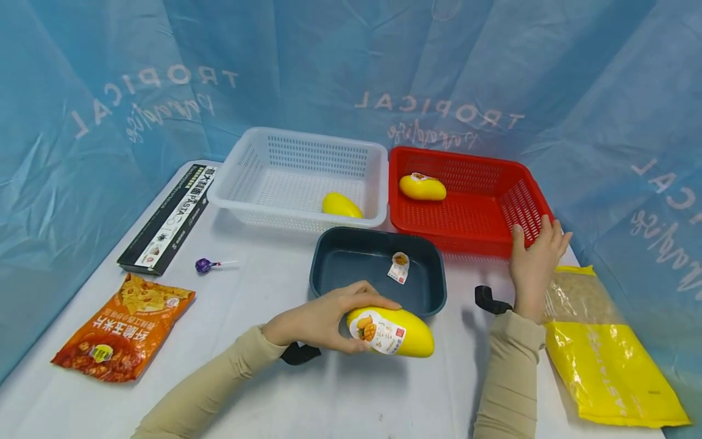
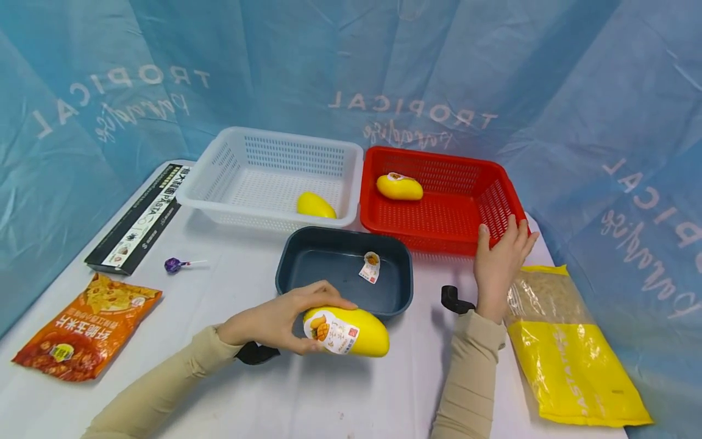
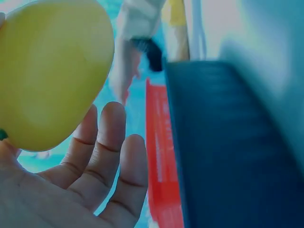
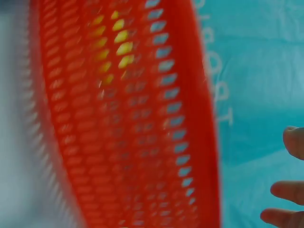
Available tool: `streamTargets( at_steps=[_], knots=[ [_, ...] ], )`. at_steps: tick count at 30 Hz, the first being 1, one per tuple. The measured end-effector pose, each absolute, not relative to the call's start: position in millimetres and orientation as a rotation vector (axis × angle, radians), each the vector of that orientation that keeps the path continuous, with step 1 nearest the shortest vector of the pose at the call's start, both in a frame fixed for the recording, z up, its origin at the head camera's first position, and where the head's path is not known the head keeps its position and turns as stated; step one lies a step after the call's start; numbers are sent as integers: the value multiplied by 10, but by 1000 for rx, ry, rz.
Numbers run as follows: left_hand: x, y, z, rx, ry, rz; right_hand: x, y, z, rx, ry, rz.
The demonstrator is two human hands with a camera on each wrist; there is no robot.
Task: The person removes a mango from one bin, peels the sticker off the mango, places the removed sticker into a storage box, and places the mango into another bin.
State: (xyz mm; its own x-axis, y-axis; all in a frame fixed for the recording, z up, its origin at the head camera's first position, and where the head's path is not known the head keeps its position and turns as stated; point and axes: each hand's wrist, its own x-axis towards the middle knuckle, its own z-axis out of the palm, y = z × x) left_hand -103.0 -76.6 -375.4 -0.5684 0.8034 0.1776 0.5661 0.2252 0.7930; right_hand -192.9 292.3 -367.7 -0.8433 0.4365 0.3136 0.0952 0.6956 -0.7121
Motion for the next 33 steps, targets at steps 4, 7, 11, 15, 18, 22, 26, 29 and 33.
streamTargets(
  at_steps=[4, 7, 11, 15, 18, 22, 26, 29, 33],
  knots=[
    [-940, -736, -3812, 1331, 2230, 1172, -1906, 2774, -3555, -300, -2390, 1002],
    [-905, -720, -3861, 1334, 2243, 1108, -1883, 2633, -3468, -198, -2357, 1016],
    [-888, -714, -3933, 1318, 2245, 1050, -1809, 2421, -3354, -86, -2372, 1111],
    [-885, -725, -4003, 1305, 2256, 1014, -1693, 2225, -3251, 51, -2377, 1274],
    [-876, -735, -4042, 1290, 2267, 1001, -1598, 2093, -3205, 209, -2361, 1363],
    [-860, -742, -4080, 1243, 2270, 1002, -1473, 1938, -3209, 444, -2409, 1411],
    [-844, -761, -4118, 1190, 2274, 1007, -1342, 1813, -3256, 677, -2547, 1384],
    [-841, -777, -4146, 1164, 2275, 1001, -1241, 1742, -3287, 821, -2633, 1367],
    [-848, -797, -4184, 1141, 2270, 994, -1121, 1647, -3328, 998, -2703, 1396]
  ],
)
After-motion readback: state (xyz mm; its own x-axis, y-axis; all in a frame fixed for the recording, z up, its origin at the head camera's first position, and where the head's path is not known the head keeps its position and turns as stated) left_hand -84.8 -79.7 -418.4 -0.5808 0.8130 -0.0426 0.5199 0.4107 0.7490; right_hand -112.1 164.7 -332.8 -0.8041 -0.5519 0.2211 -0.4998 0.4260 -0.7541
